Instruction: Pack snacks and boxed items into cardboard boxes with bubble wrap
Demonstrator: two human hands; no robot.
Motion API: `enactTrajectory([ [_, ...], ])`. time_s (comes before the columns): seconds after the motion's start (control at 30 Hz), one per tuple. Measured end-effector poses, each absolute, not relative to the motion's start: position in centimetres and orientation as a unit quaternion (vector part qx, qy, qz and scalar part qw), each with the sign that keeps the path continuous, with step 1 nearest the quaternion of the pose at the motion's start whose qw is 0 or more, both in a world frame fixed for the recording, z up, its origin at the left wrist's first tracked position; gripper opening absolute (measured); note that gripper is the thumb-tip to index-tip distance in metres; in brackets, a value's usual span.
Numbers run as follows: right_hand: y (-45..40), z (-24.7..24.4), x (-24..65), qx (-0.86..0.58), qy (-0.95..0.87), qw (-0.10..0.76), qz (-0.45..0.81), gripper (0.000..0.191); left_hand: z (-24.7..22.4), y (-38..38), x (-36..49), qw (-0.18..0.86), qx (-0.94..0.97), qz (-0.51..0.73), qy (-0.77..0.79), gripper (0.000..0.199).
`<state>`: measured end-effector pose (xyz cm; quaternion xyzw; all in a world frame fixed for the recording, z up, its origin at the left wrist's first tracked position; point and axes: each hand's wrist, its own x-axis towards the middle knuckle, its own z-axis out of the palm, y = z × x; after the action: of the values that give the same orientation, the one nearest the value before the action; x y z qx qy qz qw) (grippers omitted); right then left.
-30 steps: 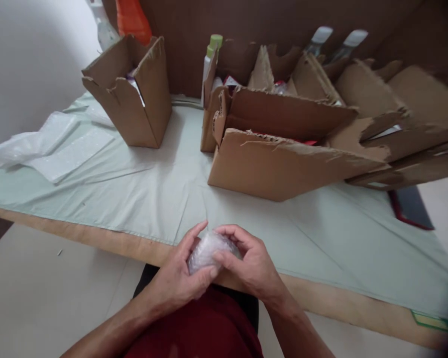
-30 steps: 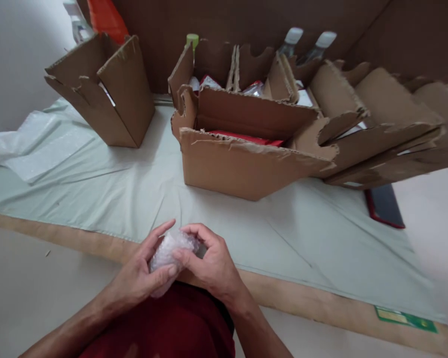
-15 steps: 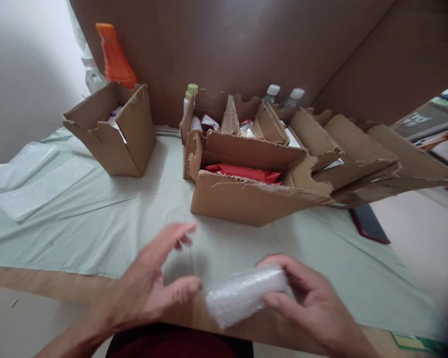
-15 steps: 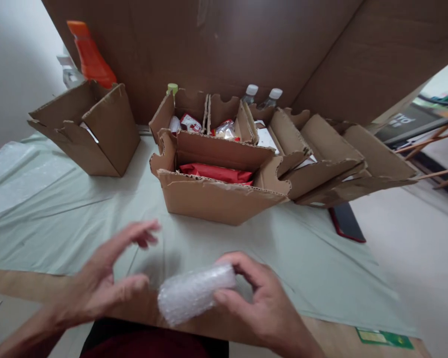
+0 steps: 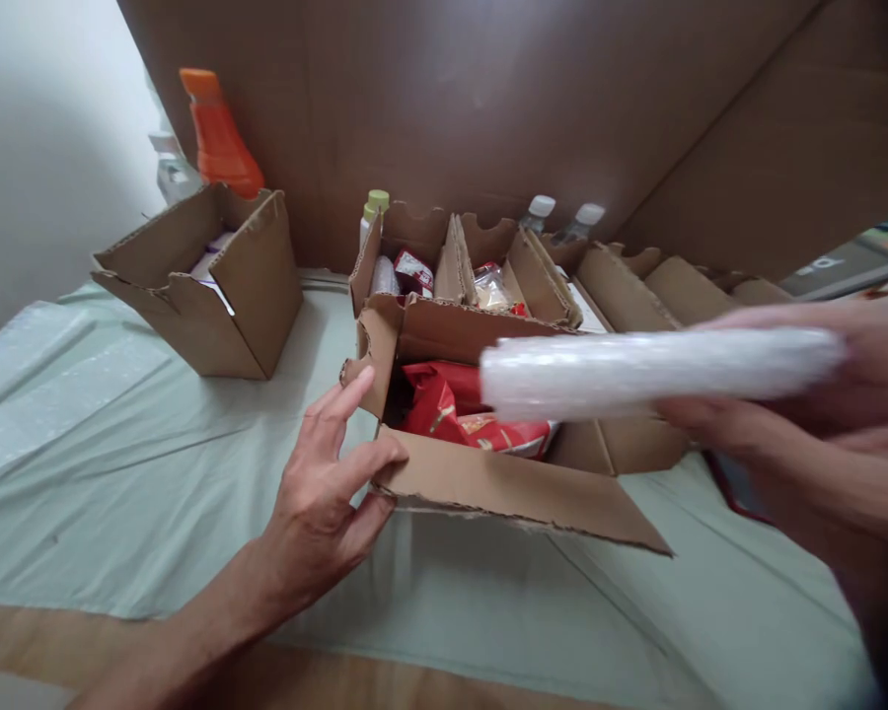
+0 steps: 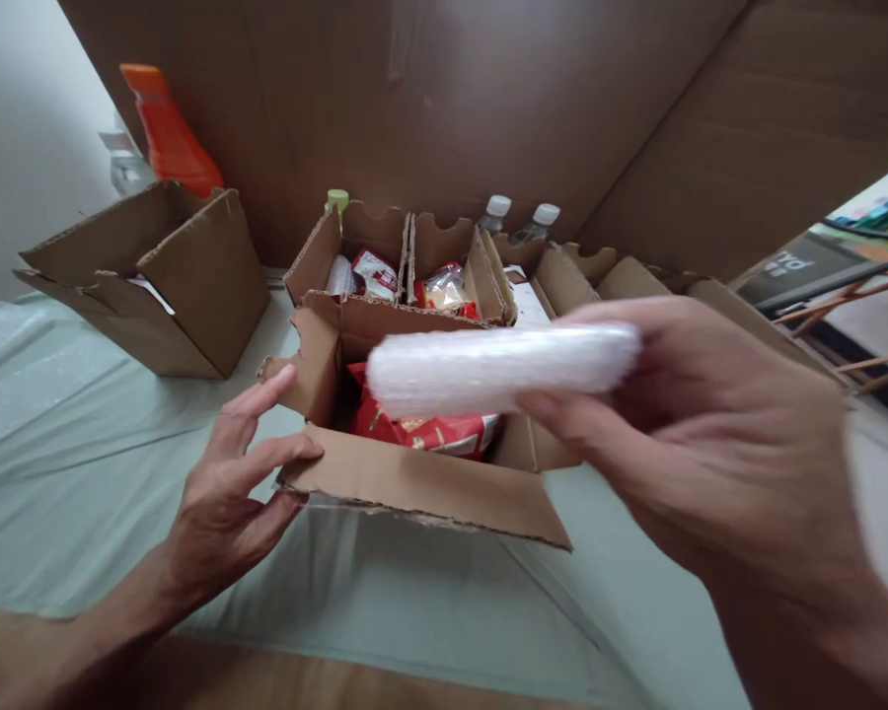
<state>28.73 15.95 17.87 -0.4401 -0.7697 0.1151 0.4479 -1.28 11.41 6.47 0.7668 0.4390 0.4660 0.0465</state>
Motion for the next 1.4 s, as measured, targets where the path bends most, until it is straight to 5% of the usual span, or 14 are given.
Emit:
enactTrajectory([
  [0.13, 19.7, 18.1, 23.3, -0.349, -0.884, 0.302, 0.076, 0.014, 6.2, 11.6, -1.2, 0.064, 0.758, 0.478, 0.439, 0.031],
  [0.4, 24.9, 13.2, 17.9, -0.229, -0.972, 0.043, 0.002, 0.022, 5.4, 11.6, -1.0, 0.092, 0.748, 0.498, 0.429, 0.038],
  [0.7, 24.1, 15.0, 18.5, -0.234, -0.966, 0.088, -0.069, 0.025, 4.9, 11.6, -1.0, 0.105, 0.741, 0.511, 0.422, 0.038],
  [1.2, 23.9, 13.4, 17.7, -0.203, -0.970, 0.040, 0.132, 0.020, 4.6, 11.5, -0.6, 0.111, 0.726, 0.529, 0.424, 0.037],
  [1.4, 24.2, 10.9, 16.1, -0.191, -0.981, -0.039, -0.016, 0.013, 4.4, 11.4, -0.7, 0.121, 0.723, 0.530, 0.426, 0.038],
])
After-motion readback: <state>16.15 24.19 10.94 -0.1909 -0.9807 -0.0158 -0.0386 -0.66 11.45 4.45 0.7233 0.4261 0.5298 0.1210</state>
